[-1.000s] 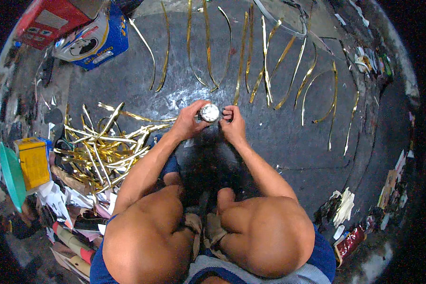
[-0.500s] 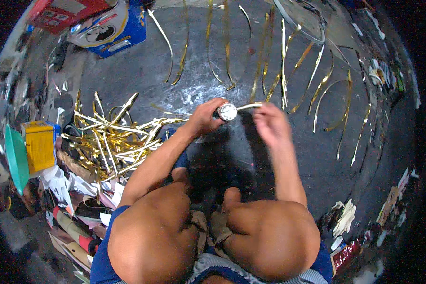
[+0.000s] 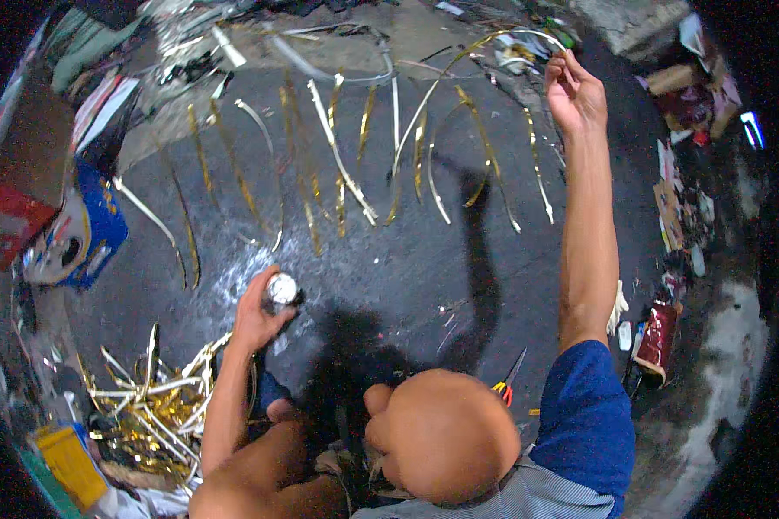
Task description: The person sits on the floor and repeatedly wraps gold and white decorative ribbons around a small cylindrical object. They pick up ribbons from a pile, wrap them around the cylinder, and place the finished pieces on the floor.
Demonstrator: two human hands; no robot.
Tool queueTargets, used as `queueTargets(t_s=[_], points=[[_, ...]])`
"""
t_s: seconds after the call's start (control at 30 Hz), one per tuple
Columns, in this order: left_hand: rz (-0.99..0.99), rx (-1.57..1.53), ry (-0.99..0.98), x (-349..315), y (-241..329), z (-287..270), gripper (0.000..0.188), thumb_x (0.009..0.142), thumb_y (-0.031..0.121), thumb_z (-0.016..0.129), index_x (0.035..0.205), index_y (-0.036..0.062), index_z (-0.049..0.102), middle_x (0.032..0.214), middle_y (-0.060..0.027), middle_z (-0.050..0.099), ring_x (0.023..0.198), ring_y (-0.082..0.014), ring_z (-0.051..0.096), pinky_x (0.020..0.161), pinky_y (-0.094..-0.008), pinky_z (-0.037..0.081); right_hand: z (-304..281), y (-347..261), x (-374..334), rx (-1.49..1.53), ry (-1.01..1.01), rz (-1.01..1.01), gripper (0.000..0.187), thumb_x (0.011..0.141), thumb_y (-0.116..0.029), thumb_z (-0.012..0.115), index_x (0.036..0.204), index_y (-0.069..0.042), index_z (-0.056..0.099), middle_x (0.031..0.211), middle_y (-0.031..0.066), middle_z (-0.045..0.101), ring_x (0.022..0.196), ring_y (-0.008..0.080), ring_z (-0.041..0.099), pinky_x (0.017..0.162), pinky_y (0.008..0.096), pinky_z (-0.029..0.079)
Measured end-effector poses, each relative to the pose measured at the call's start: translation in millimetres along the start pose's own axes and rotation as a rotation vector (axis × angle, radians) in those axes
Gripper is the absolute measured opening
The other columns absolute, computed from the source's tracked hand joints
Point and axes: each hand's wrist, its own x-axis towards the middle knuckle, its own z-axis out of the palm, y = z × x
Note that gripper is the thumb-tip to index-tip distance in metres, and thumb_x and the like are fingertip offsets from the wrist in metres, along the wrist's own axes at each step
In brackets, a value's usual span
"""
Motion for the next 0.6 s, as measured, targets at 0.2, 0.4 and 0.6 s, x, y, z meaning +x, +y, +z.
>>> queueTargets(t_s=[0.2,0.4,0.6], points=[[-0.193,0.433,0.542,-53.4,-54.9,-66.7,0.078,0.078,0.015,0.079,0.146,0.0015,0.044,0.146,-0.0194,0.048,0.135,-0.0360,0.043,0.117,-0.0425,0.031,-139.9,-31.3,3.1,0.136,0.130,-0.201,0.010,0.097,-0.002,0.058,0.100,0.007,0.059,0.083,0.0110,0.059,0.074,0.0192,0.058,0.069,0.0307,0.051],[-0.608,0.848,0.557,-124.0,-128.0,-148.4,0.063,0.094,0.045,0.063,0.132,-0.0051,0.055,0.127,-0.0258,0.058,0.123,-0.0425,0.051,0.107,-0.0476,0.038,-328.3,19.9,-69.0,0.036,0.844,-0.180,0.009,0.091,-0.003,0.065,0.085,0.000,0.060,0.071,0.0043,0.056,0.062,0.0173,0.057,0.053,0.0314,0.047],[-0.549,0.441,0.531,-173.1,-185.4,-171.6,0.035,0.091,0.017,0.068,0.118,-0.0060,0.063,0.111,-0.0232,0.067,0.097,-0.0340,0.066,0.088,-0.0386,0.051,-359.6,103.3,-126.3,-0.329,1.580,-0.033,0.012,0.086,-0.013,0.063,0.082,-0.002,0.060,0.079,0.0094,0.059,0.062,0.0197,0.058,0.055,0.0348,0.052]])
